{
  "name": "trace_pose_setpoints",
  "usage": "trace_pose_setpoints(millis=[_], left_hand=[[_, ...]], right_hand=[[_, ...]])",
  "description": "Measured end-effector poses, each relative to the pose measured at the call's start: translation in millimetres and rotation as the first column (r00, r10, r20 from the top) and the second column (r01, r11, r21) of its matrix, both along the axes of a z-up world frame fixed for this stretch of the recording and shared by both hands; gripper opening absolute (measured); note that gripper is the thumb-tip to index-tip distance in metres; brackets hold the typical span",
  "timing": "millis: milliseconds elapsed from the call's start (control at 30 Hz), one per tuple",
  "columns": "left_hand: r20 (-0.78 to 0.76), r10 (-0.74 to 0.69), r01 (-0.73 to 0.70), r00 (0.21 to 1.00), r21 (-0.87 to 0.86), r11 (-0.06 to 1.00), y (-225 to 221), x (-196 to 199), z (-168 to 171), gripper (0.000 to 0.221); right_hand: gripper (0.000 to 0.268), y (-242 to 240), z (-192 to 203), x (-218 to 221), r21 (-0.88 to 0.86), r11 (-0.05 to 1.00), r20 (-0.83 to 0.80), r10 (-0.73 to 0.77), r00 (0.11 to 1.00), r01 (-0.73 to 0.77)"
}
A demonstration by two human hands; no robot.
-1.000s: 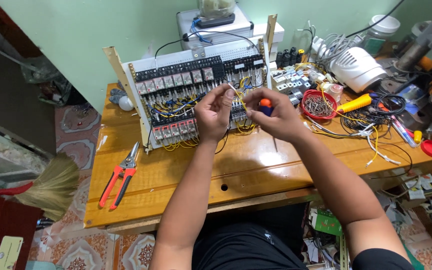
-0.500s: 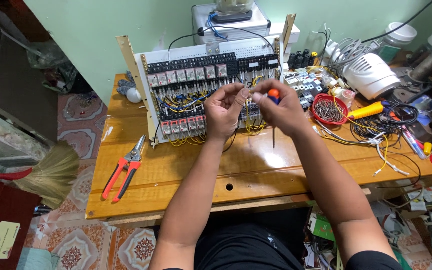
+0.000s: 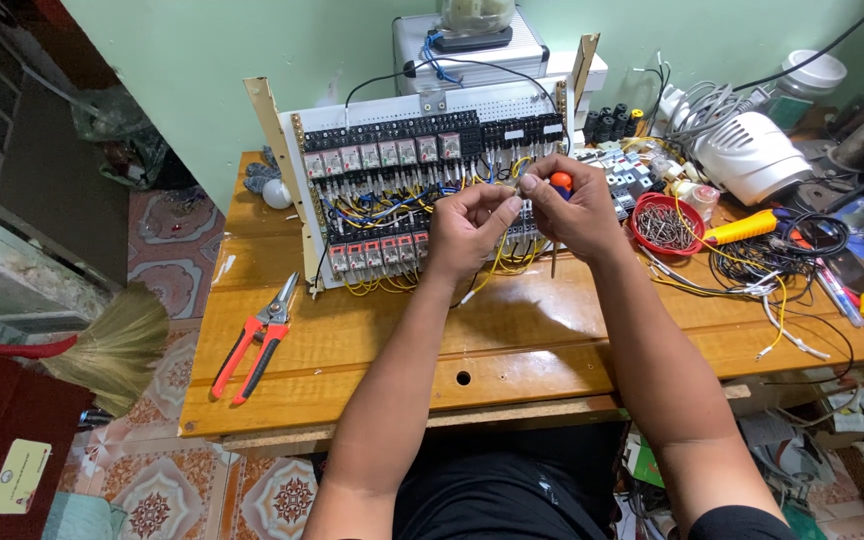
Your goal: Wiring an electrical control panel by inserting wires into terminal blocks and tightening them with a screwdriver.
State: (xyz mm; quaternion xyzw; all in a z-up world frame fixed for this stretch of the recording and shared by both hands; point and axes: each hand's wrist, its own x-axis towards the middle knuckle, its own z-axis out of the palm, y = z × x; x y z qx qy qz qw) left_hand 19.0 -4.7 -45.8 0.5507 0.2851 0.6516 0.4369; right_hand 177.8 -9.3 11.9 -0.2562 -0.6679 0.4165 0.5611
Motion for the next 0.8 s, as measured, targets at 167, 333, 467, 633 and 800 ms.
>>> trace_pose_setpoints(millis=[167, 333, 467, 633, 800], left_hand=[[-0.071, -0.005, 0.005, 0.997, 0.002, 1.0, -3, -2, 6, 0.017], [-0.133, -0.013, 0.015, 0.991, 0.012, 1.0, -2, -3, 7, 0.013], [-0.185, -0.009, 0.018, 0.983, 0.047, 0.999, -1, -4, 6, 0.013], [-0.192, 0.061, -0.048, 0.979, 0.073, 0.996, -16, -5, 24, 0.01], [-0.285, 0.209, -0.173, 0.936, 0.148, 0.974, -20, -7, 32, 0.008]], right_hand=[[0.014, 3, -11, 6, -0.02, 1.0, -0.012, -0.006, 1.0, 0.006], [0.014, 4, -16, 9, -0.042, 0.999, -0.031, 0.004, 1.0, -0.006], [0.014, 2, -15, 10, -0.157, 0.985, -0.101, 0.053, 0.993, -0.068], [0.015, 1, -14, 9, -0.191, 0.979, -0.115, 0.053, 0.992, -0.074], [0.017, 9, -24, 9, -0.13, 0.992, -0.074, -0.011, 0.997, 0.002]])
